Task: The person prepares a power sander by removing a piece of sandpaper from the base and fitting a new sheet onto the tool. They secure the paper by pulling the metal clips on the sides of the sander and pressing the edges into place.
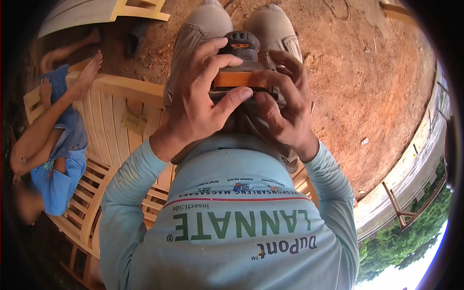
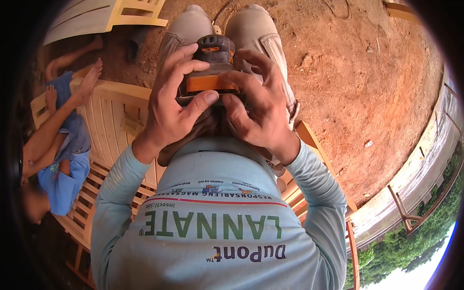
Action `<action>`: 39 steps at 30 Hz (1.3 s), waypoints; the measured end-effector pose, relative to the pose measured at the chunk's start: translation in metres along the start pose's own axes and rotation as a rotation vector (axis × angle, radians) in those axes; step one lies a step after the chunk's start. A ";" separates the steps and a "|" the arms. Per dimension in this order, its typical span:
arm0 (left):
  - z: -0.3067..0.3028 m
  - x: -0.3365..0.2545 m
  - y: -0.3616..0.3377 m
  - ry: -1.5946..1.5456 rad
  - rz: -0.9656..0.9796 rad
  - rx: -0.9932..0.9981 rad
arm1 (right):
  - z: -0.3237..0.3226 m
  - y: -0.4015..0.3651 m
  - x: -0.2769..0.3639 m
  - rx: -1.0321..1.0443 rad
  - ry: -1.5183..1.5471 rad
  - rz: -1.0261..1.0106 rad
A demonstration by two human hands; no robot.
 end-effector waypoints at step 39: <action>0.000 0.042 -0.019 -0.378 -0.165 0.050 | 0.023 -0.004 -0.019 0.069 0.309 0.087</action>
Point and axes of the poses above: each hand's wrist, its own y-axis towards the middle knuckle, its own z-axis out of the palm, x = y × z, the point moved 9 cm from there along y, towards the middle knuckle, and after that the axes turned 10 degrees about -y, right-handed, at the moved point
